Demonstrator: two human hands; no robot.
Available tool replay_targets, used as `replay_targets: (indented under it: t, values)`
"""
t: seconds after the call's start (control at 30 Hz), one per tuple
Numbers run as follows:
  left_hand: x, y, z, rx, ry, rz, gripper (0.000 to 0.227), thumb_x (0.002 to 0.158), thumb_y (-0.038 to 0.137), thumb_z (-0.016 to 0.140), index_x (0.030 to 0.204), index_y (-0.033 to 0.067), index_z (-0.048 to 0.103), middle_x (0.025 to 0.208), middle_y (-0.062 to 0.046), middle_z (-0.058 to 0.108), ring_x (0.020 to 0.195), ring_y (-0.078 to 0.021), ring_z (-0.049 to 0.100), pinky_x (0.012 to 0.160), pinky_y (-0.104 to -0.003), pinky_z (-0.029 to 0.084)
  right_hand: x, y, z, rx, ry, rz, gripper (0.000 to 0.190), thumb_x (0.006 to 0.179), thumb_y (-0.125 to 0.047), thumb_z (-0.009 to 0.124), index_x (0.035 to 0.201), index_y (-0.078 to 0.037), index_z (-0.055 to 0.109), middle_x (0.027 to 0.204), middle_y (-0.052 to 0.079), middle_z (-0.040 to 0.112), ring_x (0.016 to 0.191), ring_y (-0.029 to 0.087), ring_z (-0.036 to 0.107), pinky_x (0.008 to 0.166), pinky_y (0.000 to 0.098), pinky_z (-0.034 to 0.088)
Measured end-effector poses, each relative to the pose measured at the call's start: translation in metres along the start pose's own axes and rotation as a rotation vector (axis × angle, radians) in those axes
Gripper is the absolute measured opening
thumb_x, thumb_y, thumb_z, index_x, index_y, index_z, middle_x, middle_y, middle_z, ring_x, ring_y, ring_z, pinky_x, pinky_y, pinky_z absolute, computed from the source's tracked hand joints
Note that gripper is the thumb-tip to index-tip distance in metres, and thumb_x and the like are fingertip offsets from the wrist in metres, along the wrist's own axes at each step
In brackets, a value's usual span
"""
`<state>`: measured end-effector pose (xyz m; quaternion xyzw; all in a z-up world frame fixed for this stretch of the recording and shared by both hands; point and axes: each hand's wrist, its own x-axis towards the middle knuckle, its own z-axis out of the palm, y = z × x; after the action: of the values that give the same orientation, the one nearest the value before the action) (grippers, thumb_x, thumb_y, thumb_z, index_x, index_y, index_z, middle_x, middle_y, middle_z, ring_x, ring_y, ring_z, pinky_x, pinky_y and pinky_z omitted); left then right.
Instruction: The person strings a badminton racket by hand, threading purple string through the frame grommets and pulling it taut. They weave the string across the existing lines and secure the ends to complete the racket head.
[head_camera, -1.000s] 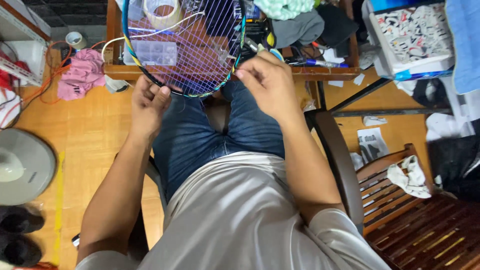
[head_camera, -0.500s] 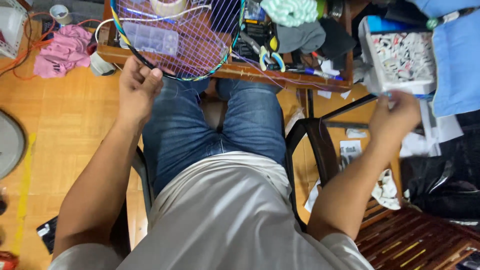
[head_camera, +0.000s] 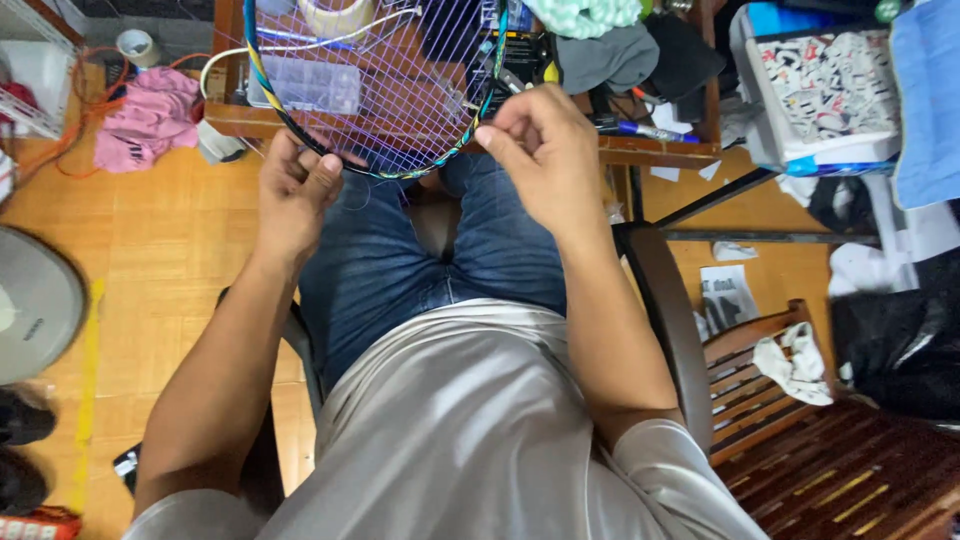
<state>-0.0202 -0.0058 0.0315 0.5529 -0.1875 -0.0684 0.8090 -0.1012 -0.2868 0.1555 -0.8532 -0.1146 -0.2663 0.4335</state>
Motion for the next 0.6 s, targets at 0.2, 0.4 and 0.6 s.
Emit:
replay_targets:
  t: [0.2, 0.4, 0.6]
  values:
    - [0.002, 0.001, 0.01, 0.031, 0.009, -0.049, 0.019, 0.107, 0.0, 0.058, 0.12, 0.0098, 0.049, 0.108, -0.013, 0.073, 0.068, -0.0045, 0.046, 0.061, -0.02, 0.036, 0.0, 0.013, -0.007, -0.038, -0.119, 0.091, 0.015, 0.093, -0.014, 0.08, 0.091, -0.002, 0.07, 0.079, 0.005, 0.06, 0.067, 0.014, 0.054, 0.062, 0.0301, 0.043]
    - [-0.002, 0.001, 0.009, -0.003, 0.018, -0.044, 0.02, 0.106, 0.0, 0.058, 0.122, 0.0099, 0.051, 0.107, -0.008, 0.071, 0.069, -0.004, 0.046, 0.061, -0.019, 0.036, -0.053, 0.115, -0.088, -0.286, 0.149, 0.126, 0.009, 0.096, -0.012, 0.08, 0.1, -0.006, 0.075, 0.095, 0.008, 0.073, 0.086, 0.017, 0.068, 0.076, 0.0303, 0.054]
    - [0.007, -0.003, -0.018, -0.069, 0.09, 0.047, 0.02, 0.109, -0.002, 0.062, 0.123, 0.0086, 0.052, 0.095, -0.003, 0.063, 0.07, -0.0081, 0.047, 0.062, -0.024, 0.035, -0.158, 0.205, -0.261, -1.021, 0.451, 0.678, 0.023, 0.078, -0.023, 0.088, 0.085, -0.004, 0.077, 0.073, 0.019, 0.07, 0.064, 0.035, 0.068, 0.063, 0.0456, 0.052]
